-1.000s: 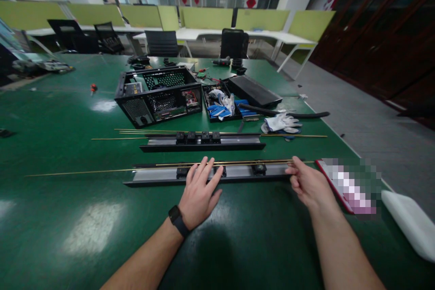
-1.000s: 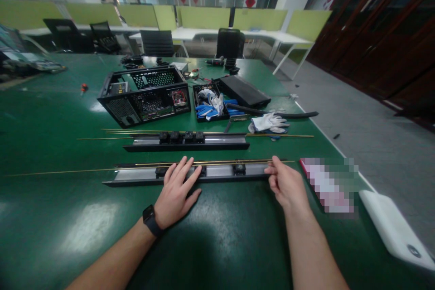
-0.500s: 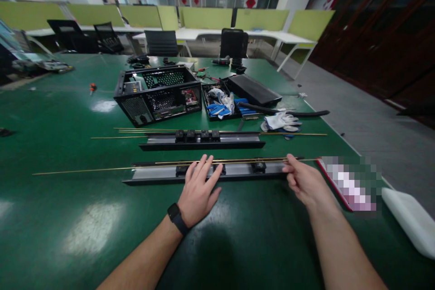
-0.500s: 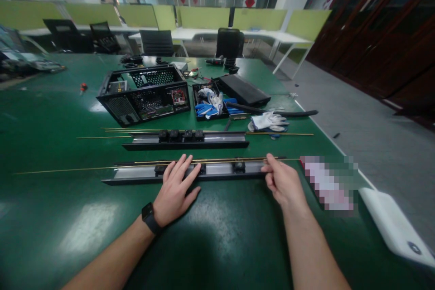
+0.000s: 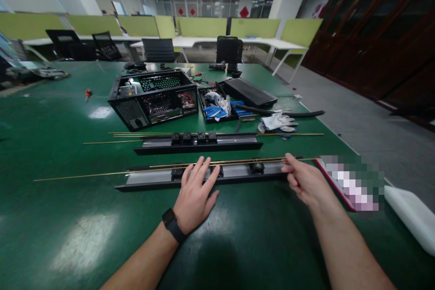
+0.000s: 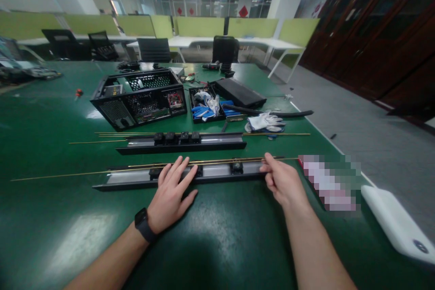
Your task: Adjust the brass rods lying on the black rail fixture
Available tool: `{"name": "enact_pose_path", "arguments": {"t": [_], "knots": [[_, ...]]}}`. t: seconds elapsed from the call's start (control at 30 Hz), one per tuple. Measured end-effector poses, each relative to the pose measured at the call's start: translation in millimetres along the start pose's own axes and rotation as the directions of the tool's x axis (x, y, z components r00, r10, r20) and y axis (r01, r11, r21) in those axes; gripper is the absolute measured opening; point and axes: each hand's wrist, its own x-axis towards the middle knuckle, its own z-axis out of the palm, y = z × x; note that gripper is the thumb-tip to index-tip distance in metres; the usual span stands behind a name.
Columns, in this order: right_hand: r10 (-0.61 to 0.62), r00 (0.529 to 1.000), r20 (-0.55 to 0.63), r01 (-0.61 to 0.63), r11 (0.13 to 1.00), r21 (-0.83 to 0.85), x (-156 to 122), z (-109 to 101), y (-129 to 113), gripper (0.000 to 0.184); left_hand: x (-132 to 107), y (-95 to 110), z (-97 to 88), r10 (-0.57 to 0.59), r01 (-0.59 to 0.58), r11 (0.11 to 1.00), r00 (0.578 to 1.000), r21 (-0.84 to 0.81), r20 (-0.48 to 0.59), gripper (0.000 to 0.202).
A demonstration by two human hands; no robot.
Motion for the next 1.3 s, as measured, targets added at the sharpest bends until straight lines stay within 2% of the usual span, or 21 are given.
{"name": "enact_pose_path", "arguments": {"t": [0.1,0.23,0.3,0.57,0.73,0.8,1.03,1.1,1.2,1.3], "knots": [[0.023,0.998,0.064,-0.020,0.999,-0.047,-1.8,2.7,3.6,0.032,-0.6,-0.3,1.7,-0.001,0.001,1.000,1.000,0.003,-0.010,0.064],[-0.028,0.997,-0.074,0.030,0.999,0.031,7.8,-6.7,-0.1,0.029,-1.2,-0.9,2.2,-0.001,0.001,1.000,1.000,0.007,-0.015,0.064],[-0.021,0.995,-0.103,0.026,0.998,0.054,10.8,-10.6,-3.5,0.026,-1.4,-0.9,1.9,0.002,-0.002,1.000,1.000,0.009,-0.011,0.063],[0.034,0.998,0.045,-0.033,0.999,-0.028,-3.5,3.4,1.9,0.027,-2.2,-0.2,0.4,0.004,-0.004,1.000,1.000,0.010,-0.007,0.061],[-0.029,0.995,-0.092,0.033,0.998,0.050,7.9,-7.9,-1.8,0.025,-1.8,-0.5,-0.5,0.009,-0.009,1.000,1.000,0.007,-0.009,0.061],[-0.020,0.994,-0.108,0.025,0.999,0.040,10.2,-10.3,-3.3,0.023,-1.8,-0.7,-0.6,0.014,-0.014,1.000,1.000,0.008,-0.004,0.061],[0.025,0.998,0.062,-0.021,0.997,-0.070,-4.4,4.6,3.2,0.026,-2.5,-1.3,-0.2,0.018,-0.018,1.000,1.000,0.008,-0.001,0.062],[0.022,0.999,0.027,-0.021,0.999,-0.046,-2.6,3.1,2.5,0.026,-2.3,-1.4,-0.5,0.015,-0.015,1.000,1.000,0.007,0.003,0.062],[-0.020,0.996,-0.089,0.021,1.000,0.015,5.5,-5.0,-1.4,0.024,-1.9,-1.3,-1.3,0.014,-0.014,1.000,1.000,0.005,0.003,0.062],[0.001,0.996,-0.085,0.000,1.000,0.016,8.3,-8.6,-3.5,0.022,-1.7,-1.0,-1.5,0.015,-0.015,1.000,1.000,0.000,0.004,0.061]]}}
